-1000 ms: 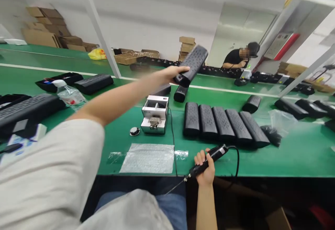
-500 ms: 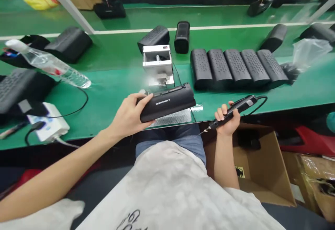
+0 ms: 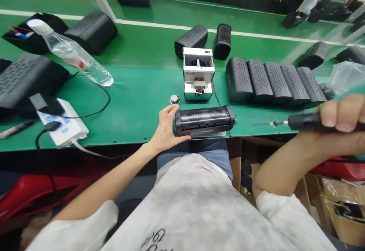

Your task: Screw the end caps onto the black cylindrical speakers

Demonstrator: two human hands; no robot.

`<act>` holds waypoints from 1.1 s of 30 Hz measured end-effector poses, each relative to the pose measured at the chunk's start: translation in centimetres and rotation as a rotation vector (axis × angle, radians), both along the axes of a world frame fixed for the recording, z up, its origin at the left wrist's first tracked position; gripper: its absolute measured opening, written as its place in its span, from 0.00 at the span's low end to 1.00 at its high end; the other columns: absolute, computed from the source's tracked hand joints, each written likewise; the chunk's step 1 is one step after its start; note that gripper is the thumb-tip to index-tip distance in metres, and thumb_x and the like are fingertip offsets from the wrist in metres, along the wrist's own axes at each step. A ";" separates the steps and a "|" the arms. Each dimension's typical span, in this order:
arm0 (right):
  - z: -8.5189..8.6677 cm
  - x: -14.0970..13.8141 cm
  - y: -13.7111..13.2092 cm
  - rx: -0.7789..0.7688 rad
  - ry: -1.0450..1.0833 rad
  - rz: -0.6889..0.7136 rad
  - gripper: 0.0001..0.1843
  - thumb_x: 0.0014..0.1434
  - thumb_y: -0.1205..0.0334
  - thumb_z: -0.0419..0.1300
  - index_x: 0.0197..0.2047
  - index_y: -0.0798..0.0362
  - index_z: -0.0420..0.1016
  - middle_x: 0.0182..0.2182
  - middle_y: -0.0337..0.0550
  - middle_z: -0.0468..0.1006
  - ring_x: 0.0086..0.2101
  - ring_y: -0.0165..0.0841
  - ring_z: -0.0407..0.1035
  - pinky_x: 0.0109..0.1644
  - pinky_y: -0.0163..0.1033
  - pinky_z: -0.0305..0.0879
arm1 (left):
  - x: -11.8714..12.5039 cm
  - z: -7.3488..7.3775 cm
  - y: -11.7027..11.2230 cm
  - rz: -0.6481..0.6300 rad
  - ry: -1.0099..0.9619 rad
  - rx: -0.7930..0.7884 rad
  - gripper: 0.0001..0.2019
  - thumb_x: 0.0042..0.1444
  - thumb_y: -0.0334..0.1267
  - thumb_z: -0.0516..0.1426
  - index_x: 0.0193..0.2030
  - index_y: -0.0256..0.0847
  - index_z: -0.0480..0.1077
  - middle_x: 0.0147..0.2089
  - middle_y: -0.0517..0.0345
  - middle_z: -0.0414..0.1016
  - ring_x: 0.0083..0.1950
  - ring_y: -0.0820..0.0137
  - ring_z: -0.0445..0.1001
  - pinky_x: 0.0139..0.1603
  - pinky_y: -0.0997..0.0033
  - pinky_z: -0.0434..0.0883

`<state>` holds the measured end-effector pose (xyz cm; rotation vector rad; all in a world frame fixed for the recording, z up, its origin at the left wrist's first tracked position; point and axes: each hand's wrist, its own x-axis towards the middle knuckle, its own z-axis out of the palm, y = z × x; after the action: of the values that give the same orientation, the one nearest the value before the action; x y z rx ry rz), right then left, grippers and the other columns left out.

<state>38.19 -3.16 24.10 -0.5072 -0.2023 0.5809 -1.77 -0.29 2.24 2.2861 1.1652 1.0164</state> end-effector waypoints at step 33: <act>-3.5 -18.6 18.5 -0.057 -1.157 0.172 0.15 0.74 0.51 0.59 0.59 0.38 0.61 0.43 0.36 0.76 0.21 0.29 0.57 0.23 0.42 0.59 | 0.9 -1.8 0.2 -0.149 -0.222 -0.252 0.72 0.57 0.54 0.80 0.93 0.51 0.35 0.84 0.31 0.62 0.84 0.35 0.67 0.83 0.28 0.70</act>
<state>19.63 15.31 20.65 -0.8449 -1.3396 0.3995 -0.83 -0.10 0.48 1.9752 0.9580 0.9776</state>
